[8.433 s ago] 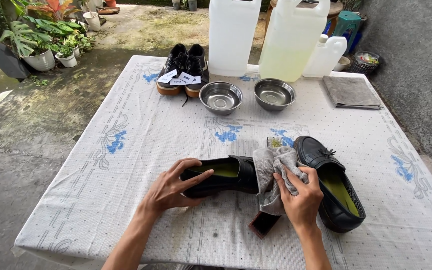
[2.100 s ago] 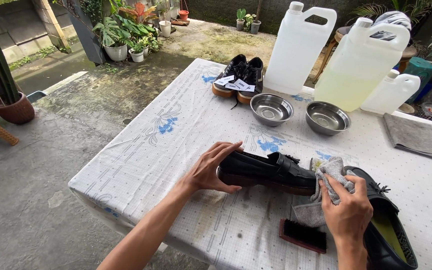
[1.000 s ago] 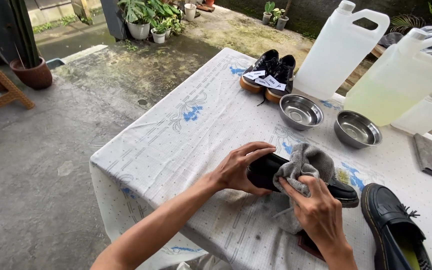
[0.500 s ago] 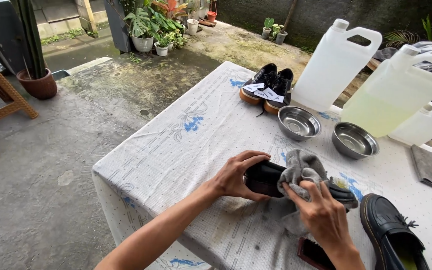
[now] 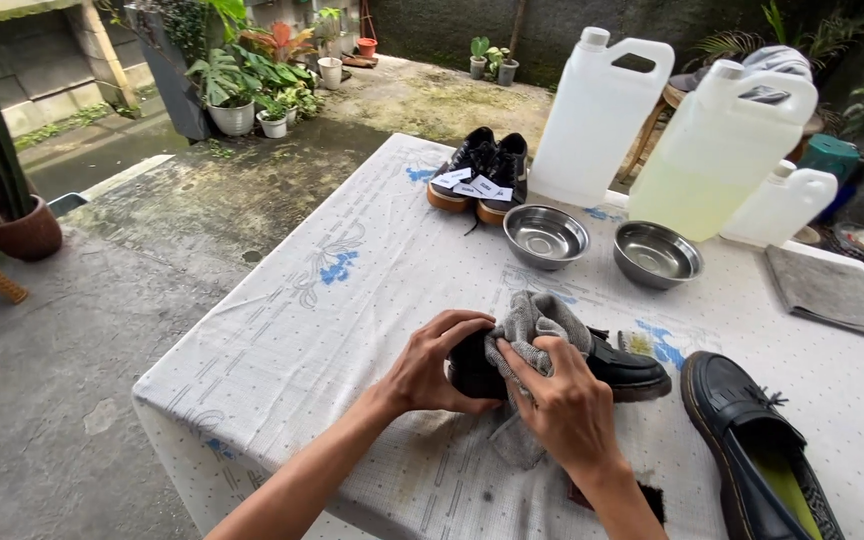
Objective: The person cleans a black leather shoe using a red sponge and a grey cloth. They scrub the shoe with the sponge, wipe it with the cloth, and repeat the process on different sections of the shoe.
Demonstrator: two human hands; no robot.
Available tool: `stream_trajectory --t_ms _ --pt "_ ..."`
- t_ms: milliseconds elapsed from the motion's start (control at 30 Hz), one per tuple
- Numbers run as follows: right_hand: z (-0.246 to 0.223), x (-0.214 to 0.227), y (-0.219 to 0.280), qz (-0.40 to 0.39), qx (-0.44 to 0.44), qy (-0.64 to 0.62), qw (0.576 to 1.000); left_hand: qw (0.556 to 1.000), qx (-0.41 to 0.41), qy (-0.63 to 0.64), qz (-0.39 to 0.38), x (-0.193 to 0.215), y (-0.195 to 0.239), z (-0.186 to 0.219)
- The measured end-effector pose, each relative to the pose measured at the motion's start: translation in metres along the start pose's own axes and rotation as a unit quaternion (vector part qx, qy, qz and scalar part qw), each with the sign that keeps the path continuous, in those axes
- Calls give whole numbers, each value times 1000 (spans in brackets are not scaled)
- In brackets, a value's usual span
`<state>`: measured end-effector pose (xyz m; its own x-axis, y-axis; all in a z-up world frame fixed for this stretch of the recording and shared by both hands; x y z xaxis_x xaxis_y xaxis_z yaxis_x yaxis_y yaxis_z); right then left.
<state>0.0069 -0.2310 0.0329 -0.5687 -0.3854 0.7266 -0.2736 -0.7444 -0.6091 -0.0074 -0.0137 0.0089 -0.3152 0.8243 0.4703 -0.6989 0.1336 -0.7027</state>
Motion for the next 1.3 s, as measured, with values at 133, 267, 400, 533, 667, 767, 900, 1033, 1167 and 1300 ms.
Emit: stream_trajectory --t_ms 133,267,400,533,667,767,900,1033,1167,1300 --pt "22 7 29 -32 -12 26 999 1000 -6 8 3 -3 1 1" --pt "26 15 33 -7 -38 18 999 1000 -2 9 -5 -5 2 2" --pt "14 -1 21 -4 -30 -6 1000 1000 -16 2 12 -4 1 5" --pt "-11 -6 2 -3 -47 -45 998 1000 -20 5 10 -6 2 0" --pt "-8 9 13 -24 -104 1 994 1000 -22 2 -6 -4 0 3" --pt "-2 17 31 -42 -149 29 988 999 -37 2 8 -4 1 3" --pt "-3 16 38 -57 -158 80 983 999 -35 -8 -7 -5 2 4" --pt "-16 1 18 -6 -129 -1 992 998 -61 -6 14 -4 2 7" --pt "-33 2 -1 12 -85 -37 996 999 -48 12 -2 -1 1 5" --pt "-16 6 16 -5 -90 12 996 1000 -19 8 -12 -3 3 -1"
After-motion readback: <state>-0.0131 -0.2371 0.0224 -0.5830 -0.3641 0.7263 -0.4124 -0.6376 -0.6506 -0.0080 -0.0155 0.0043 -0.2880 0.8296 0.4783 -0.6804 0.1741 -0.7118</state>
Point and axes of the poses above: each hand's wrist, its own y-axis away from the middle knuckle, its own x-axis out of the back of the hand, z = x × y, the point moved 1 cm from there along -y, towards the middle knuckle, and after that the axes turned 12 degrees about x, right-handed, at the moved point
